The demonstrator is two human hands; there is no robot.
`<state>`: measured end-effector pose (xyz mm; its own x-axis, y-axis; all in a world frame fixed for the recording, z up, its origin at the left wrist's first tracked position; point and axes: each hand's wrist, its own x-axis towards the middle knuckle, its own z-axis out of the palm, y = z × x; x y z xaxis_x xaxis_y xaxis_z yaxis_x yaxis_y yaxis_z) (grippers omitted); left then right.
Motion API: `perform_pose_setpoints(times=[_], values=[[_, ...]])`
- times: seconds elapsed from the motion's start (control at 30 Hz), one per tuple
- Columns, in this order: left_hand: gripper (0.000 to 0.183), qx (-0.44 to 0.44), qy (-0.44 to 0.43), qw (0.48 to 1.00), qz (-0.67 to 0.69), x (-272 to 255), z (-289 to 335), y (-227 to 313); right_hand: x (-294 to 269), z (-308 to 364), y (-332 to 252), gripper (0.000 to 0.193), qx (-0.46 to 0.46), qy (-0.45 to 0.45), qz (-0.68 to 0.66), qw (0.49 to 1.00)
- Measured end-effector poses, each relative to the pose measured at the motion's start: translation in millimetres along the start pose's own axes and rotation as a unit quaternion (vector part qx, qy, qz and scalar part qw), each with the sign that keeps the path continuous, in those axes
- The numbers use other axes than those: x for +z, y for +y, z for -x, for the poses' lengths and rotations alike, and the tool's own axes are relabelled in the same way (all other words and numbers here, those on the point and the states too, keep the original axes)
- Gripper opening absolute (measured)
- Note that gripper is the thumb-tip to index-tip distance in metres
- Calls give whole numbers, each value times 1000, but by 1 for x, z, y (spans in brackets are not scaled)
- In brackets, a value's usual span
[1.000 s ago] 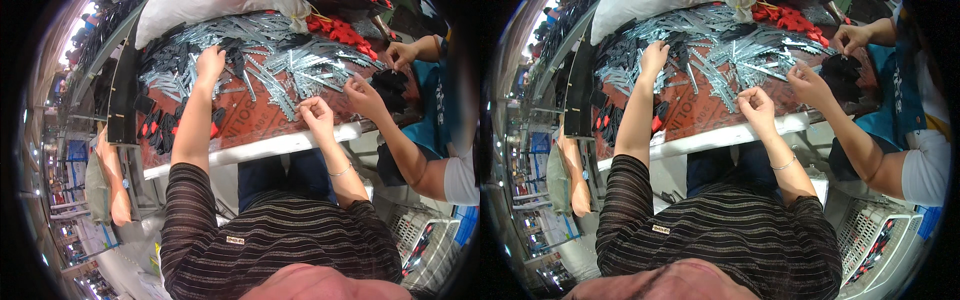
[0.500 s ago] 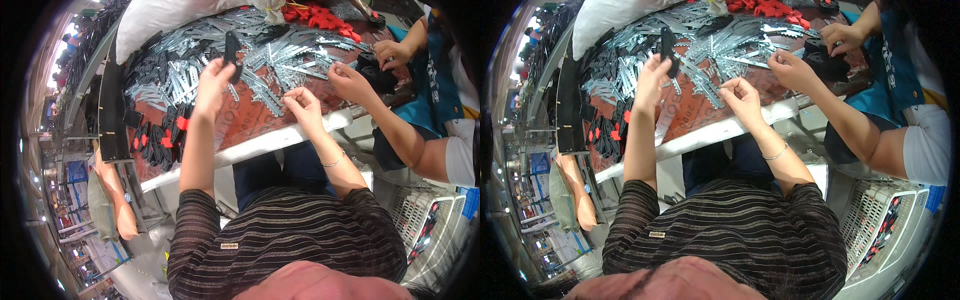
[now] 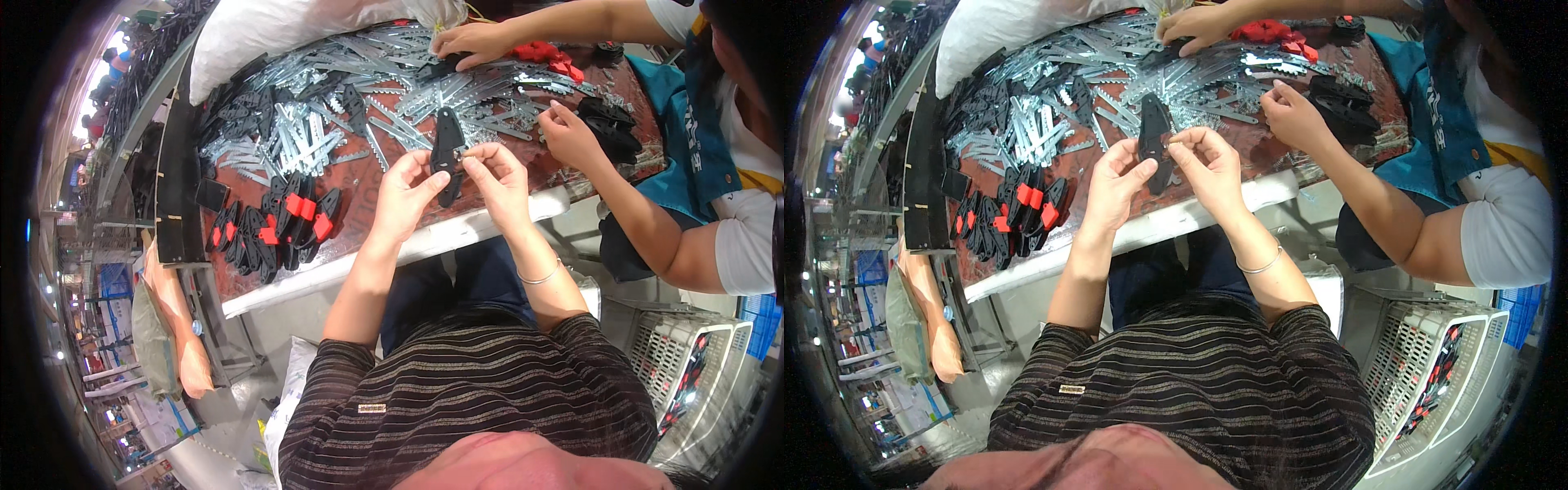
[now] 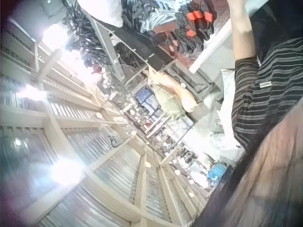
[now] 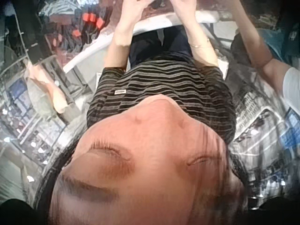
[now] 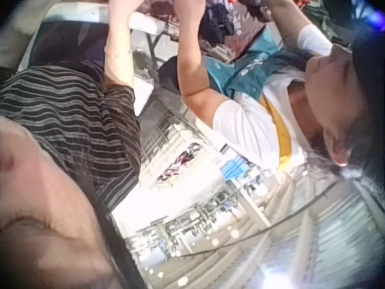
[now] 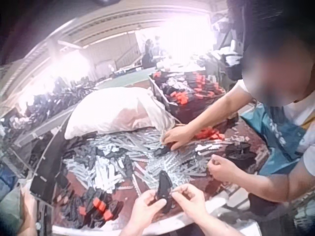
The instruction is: The person repeatedly picks a black plastic component and a red plastic component from a table, joins them by hand, and places the assembled pair into a nearby bin. The person continues this one-at-a-time assembly throughout the clip.
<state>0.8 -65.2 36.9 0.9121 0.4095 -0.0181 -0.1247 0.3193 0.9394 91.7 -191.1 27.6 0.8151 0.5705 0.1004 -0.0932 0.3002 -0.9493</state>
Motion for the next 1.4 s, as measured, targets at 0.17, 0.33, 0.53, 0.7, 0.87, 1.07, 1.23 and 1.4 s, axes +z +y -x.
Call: perform_pose_setpoints(times=[0.17, 0.33, 0.53, 0.7, 0.87, 1.07, 1.23, 1.4], values=[[26, -6, -4, 1000, 15, -4, 5, -2, 0, 1, 6, 8, -60, -6, 23, 998], [28, 2, -7, 999, -40, -9, 6, -2, 1, 0, -1, 10, -15, -36, 47, 998], [33, 1, -3, 997, -83, -10, 7, -6, -1, -1, 8, 9, -11, -44, 50, 998], [30, 87, -3, 993, -77, -10, 4, -9, 3, 1, 8, 30, -9, -80, -5, 997], [36, 76, -9, 993, -86, -20, 7, -11, -6, 2, 3, 18, -117, -83, 193, 971], [28, -194, -132, 964, 128, -37, -1, 14, -7, -16, -17, 30, -414, -123, 415, 801], [27, -118, -106, 982, 106, -25, -19, 5, -1, -29, -23, 27, -415, -89, 457, 781], [23, -41, 14, 988, 149, -40, -34, -13, -14, -70, -39, 23, -383, -39, 530, 756]])
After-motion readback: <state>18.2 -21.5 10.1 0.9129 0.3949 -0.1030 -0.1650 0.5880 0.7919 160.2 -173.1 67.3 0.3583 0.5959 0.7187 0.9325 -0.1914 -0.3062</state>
